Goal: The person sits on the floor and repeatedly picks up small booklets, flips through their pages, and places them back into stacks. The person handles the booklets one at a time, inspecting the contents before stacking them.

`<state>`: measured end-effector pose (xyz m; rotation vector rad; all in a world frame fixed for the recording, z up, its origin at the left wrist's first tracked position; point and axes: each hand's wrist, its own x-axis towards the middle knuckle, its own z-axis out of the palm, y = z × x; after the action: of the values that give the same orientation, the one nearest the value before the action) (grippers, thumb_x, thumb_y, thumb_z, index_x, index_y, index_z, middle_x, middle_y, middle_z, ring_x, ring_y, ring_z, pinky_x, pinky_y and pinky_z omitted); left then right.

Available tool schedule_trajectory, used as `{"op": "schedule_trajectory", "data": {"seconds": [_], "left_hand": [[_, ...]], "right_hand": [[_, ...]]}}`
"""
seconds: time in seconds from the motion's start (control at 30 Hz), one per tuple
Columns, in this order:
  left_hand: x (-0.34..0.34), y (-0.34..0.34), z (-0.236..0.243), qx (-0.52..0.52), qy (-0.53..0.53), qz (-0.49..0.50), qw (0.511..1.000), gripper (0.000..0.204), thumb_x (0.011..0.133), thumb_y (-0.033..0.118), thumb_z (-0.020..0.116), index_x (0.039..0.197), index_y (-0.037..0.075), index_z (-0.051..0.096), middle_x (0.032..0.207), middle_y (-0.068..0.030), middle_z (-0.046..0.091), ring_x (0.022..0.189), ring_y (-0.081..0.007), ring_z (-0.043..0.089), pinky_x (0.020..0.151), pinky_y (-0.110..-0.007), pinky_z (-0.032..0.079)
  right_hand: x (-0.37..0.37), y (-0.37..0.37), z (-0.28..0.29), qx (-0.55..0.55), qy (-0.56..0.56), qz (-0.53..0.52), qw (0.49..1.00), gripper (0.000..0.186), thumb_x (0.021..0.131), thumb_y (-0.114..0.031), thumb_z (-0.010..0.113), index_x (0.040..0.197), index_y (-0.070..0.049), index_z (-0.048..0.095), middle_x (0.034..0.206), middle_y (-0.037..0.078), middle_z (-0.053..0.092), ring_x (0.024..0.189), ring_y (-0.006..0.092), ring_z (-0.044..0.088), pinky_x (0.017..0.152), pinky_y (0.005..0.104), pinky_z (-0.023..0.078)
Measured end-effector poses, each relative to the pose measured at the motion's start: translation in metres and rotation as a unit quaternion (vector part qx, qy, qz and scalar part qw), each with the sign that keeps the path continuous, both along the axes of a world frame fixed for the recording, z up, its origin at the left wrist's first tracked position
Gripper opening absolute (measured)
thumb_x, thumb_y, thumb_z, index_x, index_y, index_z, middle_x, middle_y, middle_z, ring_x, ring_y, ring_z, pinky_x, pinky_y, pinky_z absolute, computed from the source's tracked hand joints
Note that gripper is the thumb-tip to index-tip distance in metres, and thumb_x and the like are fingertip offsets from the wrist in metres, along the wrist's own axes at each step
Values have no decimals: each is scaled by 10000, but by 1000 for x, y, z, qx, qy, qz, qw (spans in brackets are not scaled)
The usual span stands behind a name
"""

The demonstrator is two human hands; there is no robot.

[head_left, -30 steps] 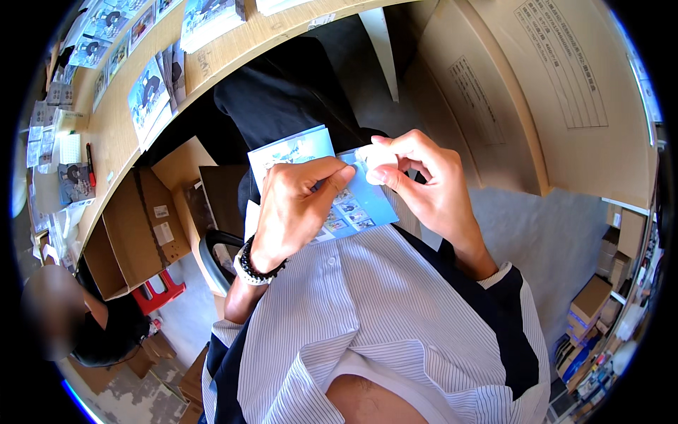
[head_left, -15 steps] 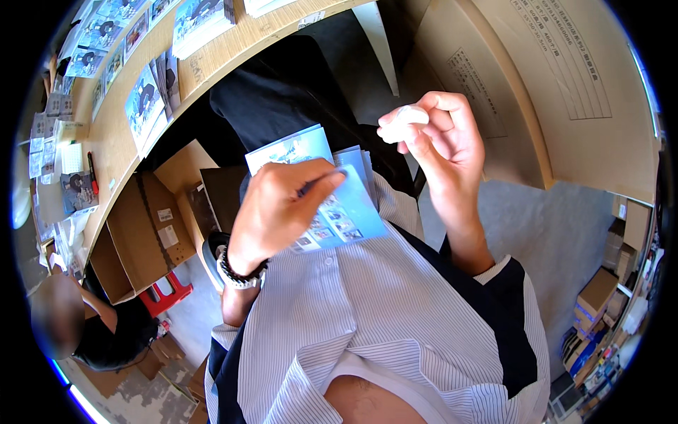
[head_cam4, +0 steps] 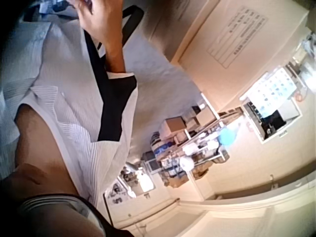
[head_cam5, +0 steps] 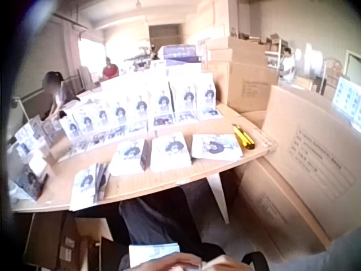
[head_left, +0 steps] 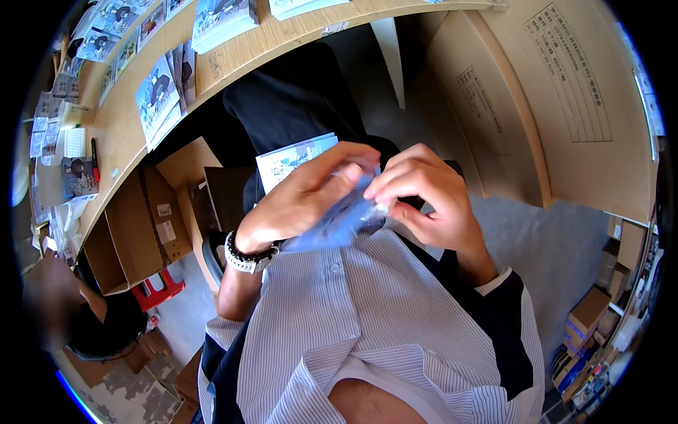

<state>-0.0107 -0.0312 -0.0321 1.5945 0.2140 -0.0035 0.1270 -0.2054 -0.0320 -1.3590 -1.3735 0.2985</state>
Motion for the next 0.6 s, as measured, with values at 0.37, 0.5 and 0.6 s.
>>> {"op": "schedule_trajectory", "data": {"seconds": [0.37,0.5,0.6], "left_hand": [[-4,8,39,235,-4,83,968,213,927,193,739,1064,30,736,904,-116,756,823,-190,756,675,-260,557],[-6,5,39,271,-38,91,958,192,916,163,739,1037,13,735,843,-120,738,711,-209,728,605,-262,519],[-5,0,39,282,-50,92,954,173,907,148,744,1021,17,737,766,-127,695,600,-215,665,548,-283,477]], "right_hand": [[-11,0,-4,-10,296,-121,948,162,927,-54,723,1020,20,613,963,104,699,920,160,699,841,292,547],[5,2,5,32,199,-150,968,224,925,-1,691,1144,38,662,972,105,700,903,147,702,785,251,549],[9,10,16,-18,87,-128,988,332,893,21,689,1221,-29,702,866,80,673,693,94,601,636,224,482]]}}
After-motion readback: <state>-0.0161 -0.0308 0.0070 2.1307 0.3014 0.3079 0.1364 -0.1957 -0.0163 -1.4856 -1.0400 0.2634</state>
